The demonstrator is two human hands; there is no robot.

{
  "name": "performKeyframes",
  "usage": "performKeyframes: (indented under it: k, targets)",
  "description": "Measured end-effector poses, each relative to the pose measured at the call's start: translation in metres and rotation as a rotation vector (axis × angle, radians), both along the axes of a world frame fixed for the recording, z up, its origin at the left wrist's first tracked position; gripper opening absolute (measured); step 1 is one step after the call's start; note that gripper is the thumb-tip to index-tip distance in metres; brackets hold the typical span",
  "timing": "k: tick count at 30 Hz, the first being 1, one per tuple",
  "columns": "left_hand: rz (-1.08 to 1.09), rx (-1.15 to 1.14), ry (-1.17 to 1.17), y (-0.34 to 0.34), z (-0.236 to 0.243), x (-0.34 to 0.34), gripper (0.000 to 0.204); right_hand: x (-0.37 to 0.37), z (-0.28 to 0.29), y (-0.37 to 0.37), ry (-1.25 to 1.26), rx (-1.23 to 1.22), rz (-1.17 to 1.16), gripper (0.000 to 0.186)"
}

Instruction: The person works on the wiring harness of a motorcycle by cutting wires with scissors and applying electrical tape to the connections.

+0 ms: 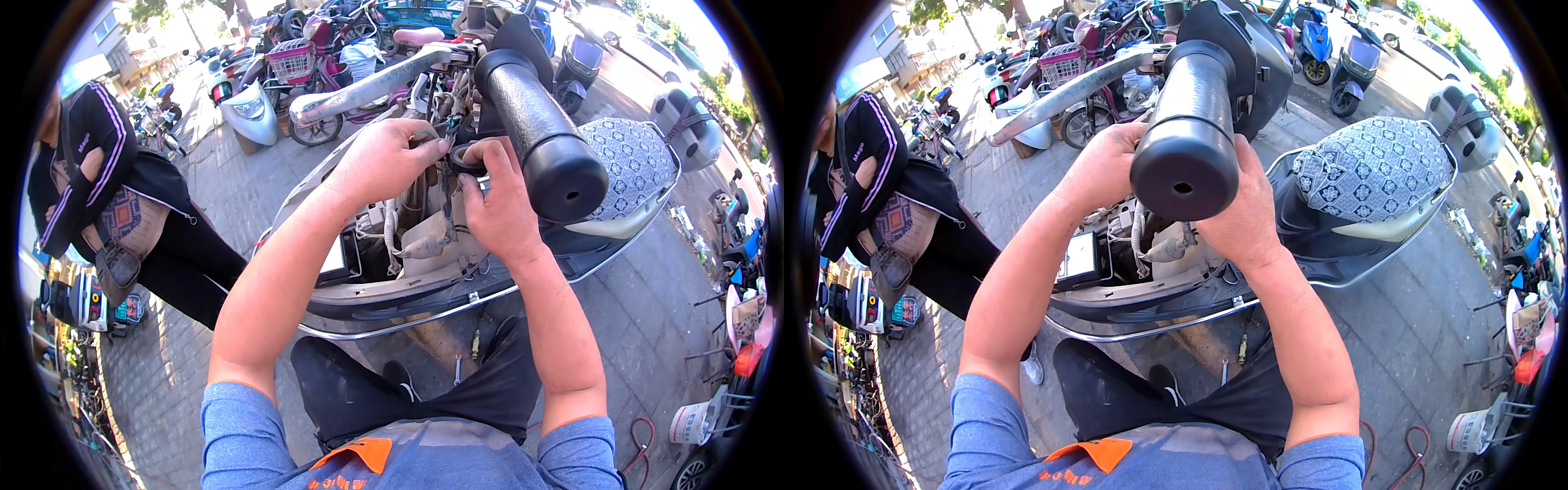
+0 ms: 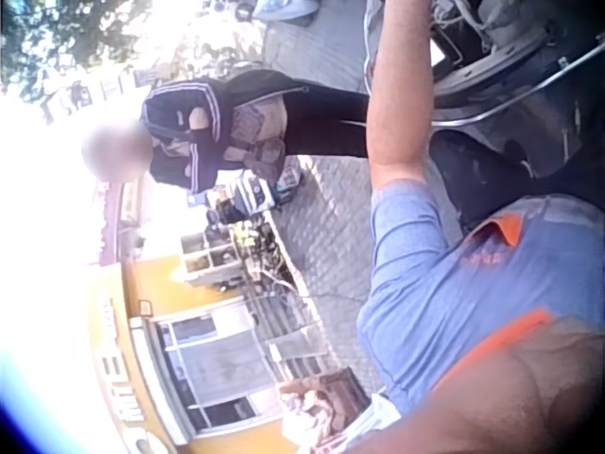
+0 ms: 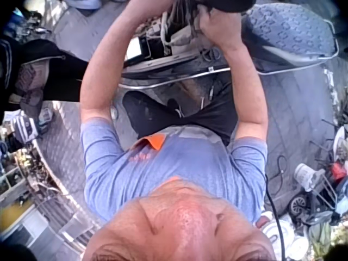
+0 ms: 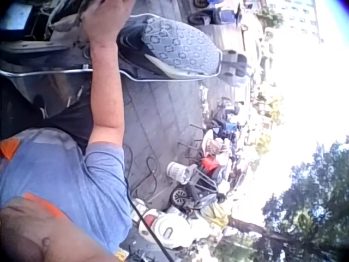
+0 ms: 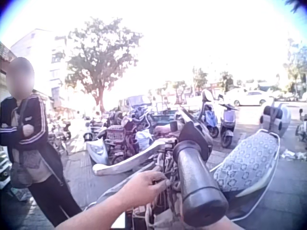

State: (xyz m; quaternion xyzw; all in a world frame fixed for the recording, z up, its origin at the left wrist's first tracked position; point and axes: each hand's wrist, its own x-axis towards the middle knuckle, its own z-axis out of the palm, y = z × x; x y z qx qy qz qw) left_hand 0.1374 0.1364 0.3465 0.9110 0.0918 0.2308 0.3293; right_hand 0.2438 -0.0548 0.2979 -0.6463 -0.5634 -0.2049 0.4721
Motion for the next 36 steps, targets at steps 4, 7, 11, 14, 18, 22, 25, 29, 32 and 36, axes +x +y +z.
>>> performKeyframes:
  k: [4,7,11,14,18,22,25,29,32,36]
  targets:
    - [-0.004,-0.02,0.051,0.002,0.002,0.001,0.041,-0.002,0.001,-0.001,0.018,-0.019,-0.018,0.03]
    - [0.007,-0.051,0.086,0.001,0.007,0.001,0.041,-0.001,0.0,-0.002,0.036,-0.023,-0.032,0.031]
    - [0.0,-0.092,0.088,0.005,0.005,0.002,0.042,-0.001,-0.001,0.0,-0.001,0.002,-0.02,0.031]
    - [-0.023,-0.098,0.018,0.009,-0.003,0.007,0.042,0.001,-0.005,0.001,0.038,0.011,-0.015,0.032]
    - [-0.016,-0.112,0.047,0.01,-0.003,0.009,0.042,0.003,-0.011,0.002,0.055,0.021,-0.031,0.032]
    - [-0.026,-0.114,0.034,0.01,-0.004,0.011,0.041,0.0,-0.008,-0.001,-0.005,0.027,-0.092,0.029]
    - [-0.032,-0.111,0.039,0.01,-0.006,0.012,0.041,-0.002,-0.008,-0.003,-0.063,0.061,-0.107,0.028]
    - [-0.013,-0.13,0.044,0.009,-0.006,0.012,0.041,-0.005,-0.01,-0.003,-0.175,0.096,-0.144,0.029]
    - [-0.012,-0.127,0.086,0.006,-0.002,0.011,0.041,-0.014,-0.013,-0.003,-0.222,0.119,-0.195,0.033]
    - [0.013,-0.11,0.085,-0.005,0.006,0.007,0.041,-0.032,-0.015,0.003,-0.197,0.127,-0.242,0.043]
